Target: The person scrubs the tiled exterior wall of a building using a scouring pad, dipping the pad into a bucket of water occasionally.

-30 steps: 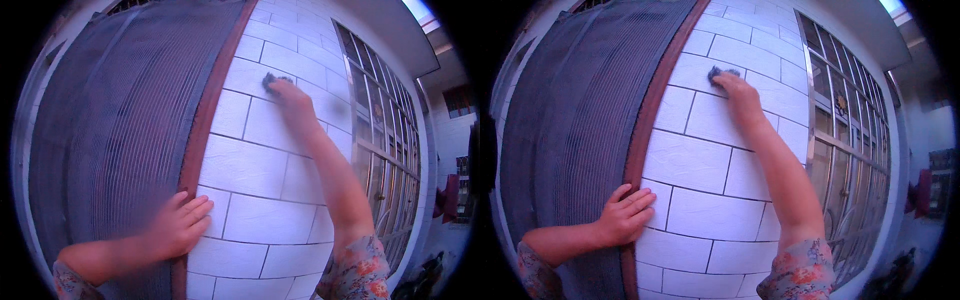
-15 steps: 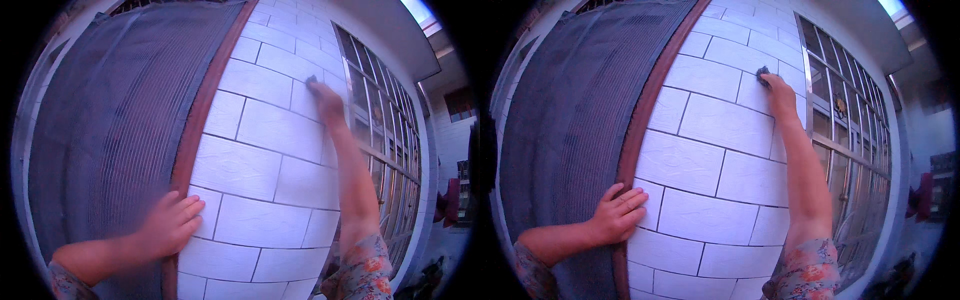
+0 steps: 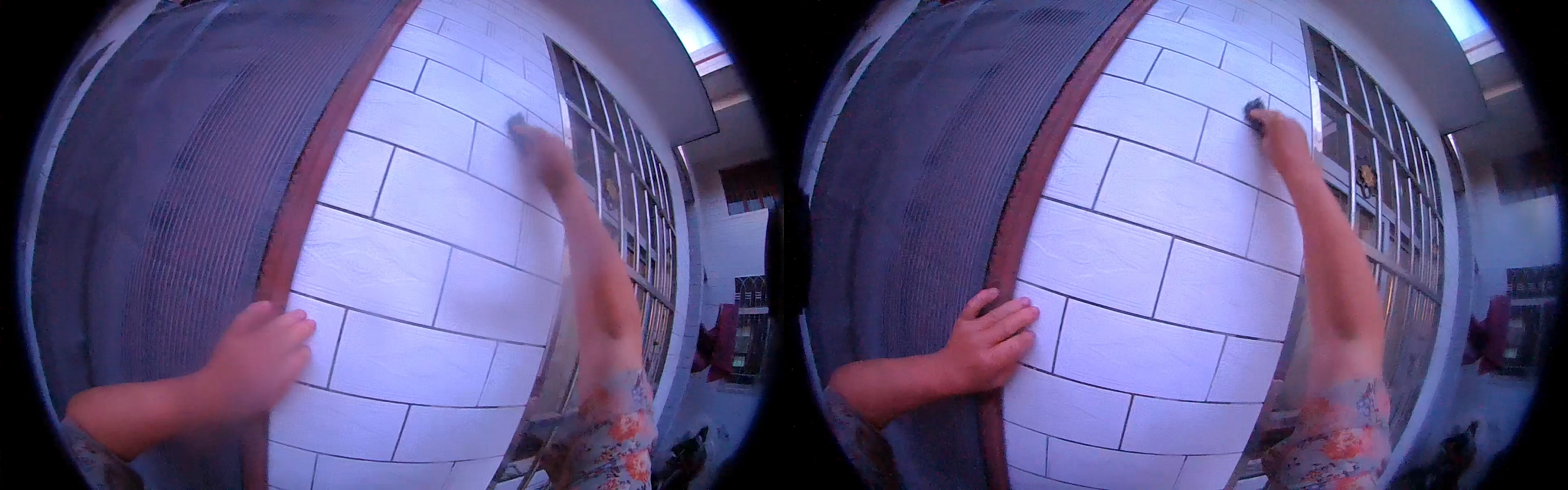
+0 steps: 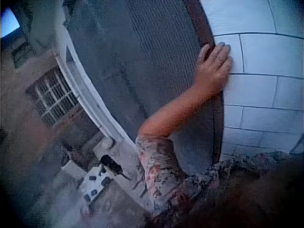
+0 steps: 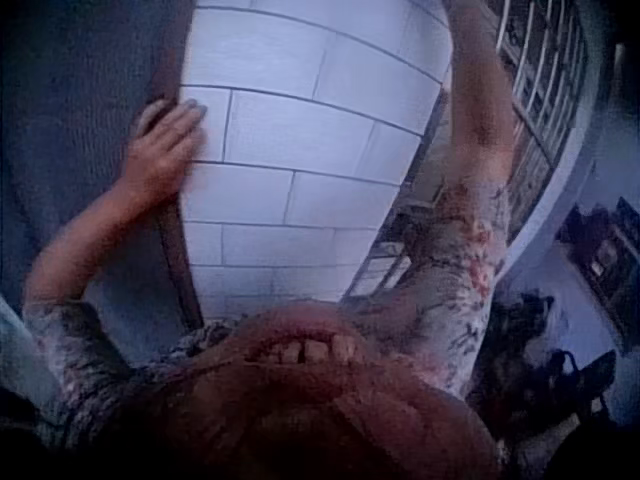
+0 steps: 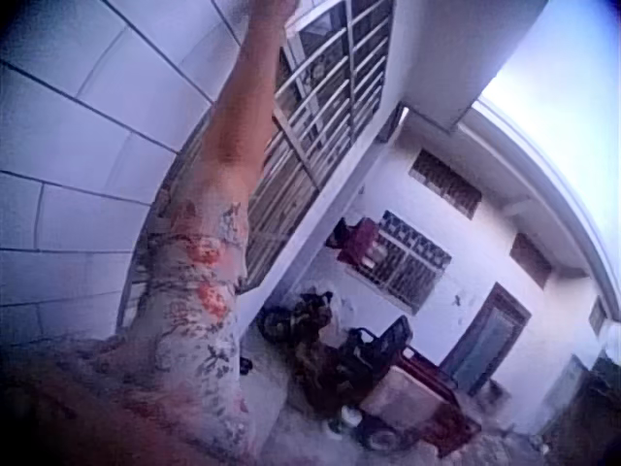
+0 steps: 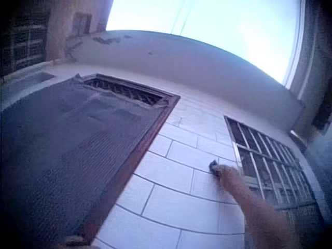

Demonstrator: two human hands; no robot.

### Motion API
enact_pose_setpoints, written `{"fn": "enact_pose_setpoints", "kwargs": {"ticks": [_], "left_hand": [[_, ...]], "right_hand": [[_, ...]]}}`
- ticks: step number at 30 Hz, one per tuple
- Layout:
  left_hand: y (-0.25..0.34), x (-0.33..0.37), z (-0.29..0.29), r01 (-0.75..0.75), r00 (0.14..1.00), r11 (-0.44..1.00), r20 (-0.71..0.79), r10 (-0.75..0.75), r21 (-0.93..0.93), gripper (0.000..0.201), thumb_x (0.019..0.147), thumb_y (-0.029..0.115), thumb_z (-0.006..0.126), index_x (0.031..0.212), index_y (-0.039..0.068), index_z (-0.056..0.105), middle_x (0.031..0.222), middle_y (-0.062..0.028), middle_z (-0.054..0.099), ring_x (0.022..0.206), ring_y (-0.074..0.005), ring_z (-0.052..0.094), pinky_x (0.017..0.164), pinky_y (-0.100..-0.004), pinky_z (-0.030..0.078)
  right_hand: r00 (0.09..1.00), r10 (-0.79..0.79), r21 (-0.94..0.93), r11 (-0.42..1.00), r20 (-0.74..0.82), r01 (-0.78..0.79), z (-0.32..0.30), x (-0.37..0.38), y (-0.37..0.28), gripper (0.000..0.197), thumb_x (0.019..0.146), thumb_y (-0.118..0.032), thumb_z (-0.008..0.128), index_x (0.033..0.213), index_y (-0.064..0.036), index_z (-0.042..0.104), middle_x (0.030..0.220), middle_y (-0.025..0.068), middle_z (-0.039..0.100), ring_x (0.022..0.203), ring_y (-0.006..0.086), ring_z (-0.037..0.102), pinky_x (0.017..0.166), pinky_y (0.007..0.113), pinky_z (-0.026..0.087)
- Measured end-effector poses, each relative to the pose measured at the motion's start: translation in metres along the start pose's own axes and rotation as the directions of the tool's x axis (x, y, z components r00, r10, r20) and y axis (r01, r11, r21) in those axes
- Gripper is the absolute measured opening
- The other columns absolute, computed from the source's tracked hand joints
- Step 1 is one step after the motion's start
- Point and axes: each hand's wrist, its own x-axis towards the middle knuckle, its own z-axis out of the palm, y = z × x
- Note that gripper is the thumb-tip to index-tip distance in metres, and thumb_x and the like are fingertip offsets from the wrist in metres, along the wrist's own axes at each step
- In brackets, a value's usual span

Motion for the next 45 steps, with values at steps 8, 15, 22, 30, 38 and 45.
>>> {"fn": "enact_pose_setpoints", "kwargs": {"ticks": [8, 15, 22, 30, 38, 45], "left_hand": [[0.002, 0.004, 0.000, -0.003, 1.000, 1.000, 0.008, 0.003, 0.003, 0.027, 0.060, 0.006, 0.060, 0.087, 0.005, 0.057, 0.117, -0.0141, 0.054, 0.114, -0.0264, 0.050, 0.100, -0.0491, 0.026], [0.006, 0.013, -0.009, -0.073, 0.997, 0.992, 0.043, 0.068, 0.102, 0.021, 0.070, 0.013, 0.051, 0.088, 0.004, 0.056, 0.111, -0.0140, 0.054, 0.112, -0.0253, 0.047, 0.098, -0.0471, 0.030], [0.013, 0.123, -0.007, -0.091, 0.988, 0.995, -0.124, 0.095, 0.037, 0.033, 0.061, 0.004, 0.062, 0.093, 0.004, 0.053, 0.104, -0.0126, 0.053, 0.103, -0.0262, 0.050, 0.091, -0.0409, 0.035], [0.003, 0.303, 0.032, 0.145, 0.873, 0.889, -0.367, -0.322, -0.434, 0.039, 0.068, -0.003, 0.049, 0.106, 0.002, 0.046, 0.107, -0.0196, 0.052, 0.102, -0.0362, 0.049, 0.089, -0.0407, 0.039], [-0.009, 0.328, 0.041, 0.347, 0.847, 0.918, -0.357, -0.394, -0.191, 0.023, 0.070, -0.002, 0.053, 0.092, 0.001, 0.056, 0.104, -0.0161, 0.054, 0.102, -0.0333, 0.049, 0.085, -0.0390, 0.042], [-0.012, 0.316, 0.048, 0.274, 0.880, 0.959, -0.422, -0.220, 0.070, 0.018, 0.075, 0.004, 0.051, 0.090, 0.002, 0.061, 0.101, -0.0145, 0.052, 0.102, -0.0301, 0.048, 0.082, -0.0377, 0.046]], "right_hand": [[0.988, 0.103, 0.072, 0.993, -0.116, -0.095, 0.015, 0.024, 0.027, 0.032, 0.075, 0.000, 0.051, 0.103, -0.0120, 0.063, 0.101, 0.0141, 0.062, 0.093, 0.0318, 0.059, 0.081, 0.039, 0.046], [0.988, 0.086, 0.199, 0.978, -0.131, -0.059, 0.029, 0.013, 0.012, 0.036, 0.076, 0.000, 0.046, 0.106, -0.0121, 0.061, 0.105, 0.0143, 0.060, 0.097, 0.0307, 0.057, 0.084, 0.038, 0.045], [0.978, 0.028, 0.286, 0.958, -0.209, 0.033, 0.001, -0.049, -0.061, 0.032, 0.079, -0.003, 0.045, 0.107, -0.0133, 0.057, 0.101, 0.0128, 0.061, 0.093, 0.0314, 0.059, 0.080, 0.039, 0.047], [0.950, 0.296, 0.744, 0.611, 0.103, -0.271, 0.002, -0.031, -0.064, 0.033, 0.076, -0.012, 0.061, 0.106, -0.0074, 0.048, 0.092, 0.0161, 0.062, 0.086, 0.0300, 0.061, 0.073, 0.035, 0.047], [0.927, 0.204, 0.931, 0.123, 0.315, -0.343, -0.016, -0.041, -0.048, 0.045, 0.070, -0.008, 0.066, 0.111, -0.0059, 0.049, 0.110, 0.0129, 0.053, 0.098, 0.0260, 0.056, 0.079, 0.035, 0.047], [0.985, 0.171, 0.710, 0.695, -0.016, -0.109, -0.025, -0.121, -0.011, 0.043, 0.071, -0.007, 0.062, 0.112, -0.0062, 0.051, 0.111, 0.0121, 0.050, 0.108, 0.0287, 0.049, 0.089, 0.037, 0.041]]}}
